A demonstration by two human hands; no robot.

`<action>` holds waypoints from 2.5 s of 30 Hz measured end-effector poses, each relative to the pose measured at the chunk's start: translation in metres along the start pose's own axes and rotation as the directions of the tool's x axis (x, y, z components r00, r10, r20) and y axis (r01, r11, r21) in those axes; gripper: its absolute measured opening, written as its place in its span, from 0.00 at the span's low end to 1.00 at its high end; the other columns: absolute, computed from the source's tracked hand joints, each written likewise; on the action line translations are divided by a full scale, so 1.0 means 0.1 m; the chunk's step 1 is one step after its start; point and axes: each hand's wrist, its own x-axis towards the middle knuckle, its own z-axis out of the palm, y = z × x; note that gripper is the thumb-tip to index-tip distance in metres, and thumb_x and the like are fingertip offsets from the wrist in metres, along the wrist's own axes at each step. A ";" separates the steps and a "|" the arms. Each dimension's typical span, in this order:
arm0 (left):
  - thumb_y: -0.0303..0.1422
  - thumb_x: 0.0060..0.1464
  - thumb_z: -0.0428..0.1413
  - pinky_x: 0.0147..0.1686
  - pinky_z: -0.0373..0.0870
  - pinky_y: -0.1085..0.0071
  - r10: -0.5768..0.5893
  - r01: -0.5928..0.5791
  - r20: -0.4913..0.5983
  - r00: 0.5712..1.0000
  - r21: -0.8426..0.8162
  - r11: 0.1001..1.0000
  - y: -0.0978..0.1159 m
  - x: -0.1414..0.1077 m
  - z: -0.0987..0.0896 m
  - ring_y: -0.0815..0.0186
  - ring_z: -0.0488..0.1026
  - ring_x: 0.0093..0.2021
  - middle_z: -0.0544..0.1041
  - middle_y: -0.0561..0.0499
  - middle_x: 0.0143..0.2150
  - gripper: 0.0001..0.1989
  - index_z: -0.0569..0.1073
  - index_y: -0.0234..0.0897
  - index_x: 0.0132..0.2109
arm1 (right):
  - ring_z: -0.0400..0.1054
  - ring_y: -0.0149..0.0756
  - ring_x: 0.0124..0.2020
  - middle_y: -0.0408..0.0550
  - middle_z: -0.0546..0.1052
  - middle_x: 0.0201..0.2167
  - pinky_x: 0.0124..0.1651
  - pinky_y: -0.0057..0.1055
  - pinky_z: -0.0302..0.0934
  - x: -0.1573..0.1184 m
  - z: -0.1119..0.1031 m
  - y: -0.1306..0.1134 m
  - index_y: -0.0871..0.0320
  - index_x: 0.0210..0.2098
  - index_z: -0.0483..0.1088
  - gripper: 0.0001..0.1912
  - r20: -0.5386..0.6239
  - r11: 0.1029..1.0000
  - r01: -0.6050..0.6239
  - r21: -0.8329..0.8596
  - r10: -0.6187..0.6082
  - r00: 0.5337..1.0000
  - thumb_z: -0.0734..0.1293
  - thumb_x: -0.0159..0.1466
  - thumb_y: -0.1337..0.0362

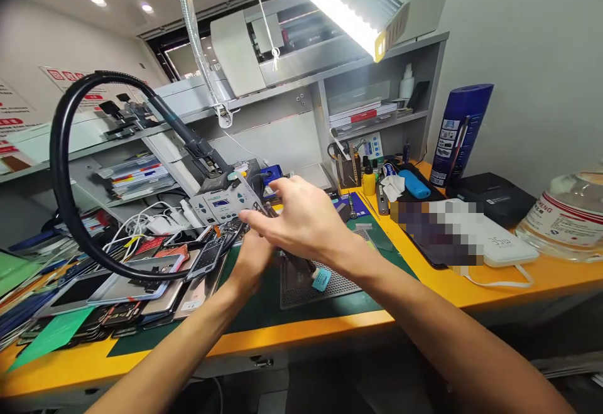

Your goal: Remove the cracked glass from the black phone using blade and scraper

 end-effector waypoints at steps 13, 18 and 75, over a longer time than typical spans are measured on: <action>0.39 0.63 0.58 0.39 0.77 0.64 -0.021 0.011 0.098 0.995 0.105 0.994 -0.03 0.07 0.00 0.65 0.76 0.40 0.77 0.48 0.46 0.15 0.73 0.34 0.52 | 0.65 0.31 0.22 0.45 0.74 0.21 0.27 0.30 0.56 0.18 0.08 0.18 0.57 0.24 0.66 0.13 -0.012 0.973 -0.121 0.198 0.126 0.992 0.63 0.65 0.64; 0.37 0.62 0.59 0.38 0.77 0.65 -0.009 -0.002 0.097 0.995 0.117 0.993 -0.03 0.06 -0.02 0.65 0.76 0.39 0.77 0.49 0.43 0.14 0.72 0.34 0.52 | 0.75 0.33 0.25 0.48 0.80 0.30 0.28 0.31 0.68 0.15 0.04 0.25 0.53 0.34 0.59 0.08 -0.047 0.886 -0.189 0.423 0.230 0.972 0.59 0.70 0.60; 0.48 0.50 0.63 0.44 0.72 0.66 0.238 -0.221 -0.012 0.971 0.331 0.917 0.29 0.07 0.06 0.61 0.77 0.43 0.81 0.48 0.43 0.34 0.69 0.38 0.60 | 0.57 0.29 0.21 0.49 0.74 0.22 0.29 0.30 0.46 -0.26 -0.15 0.42 0.61 0.24 0.68 0.14 0.517 0.860 0.364 -0.358 -0.142 0.844 0.62 0.66 0.71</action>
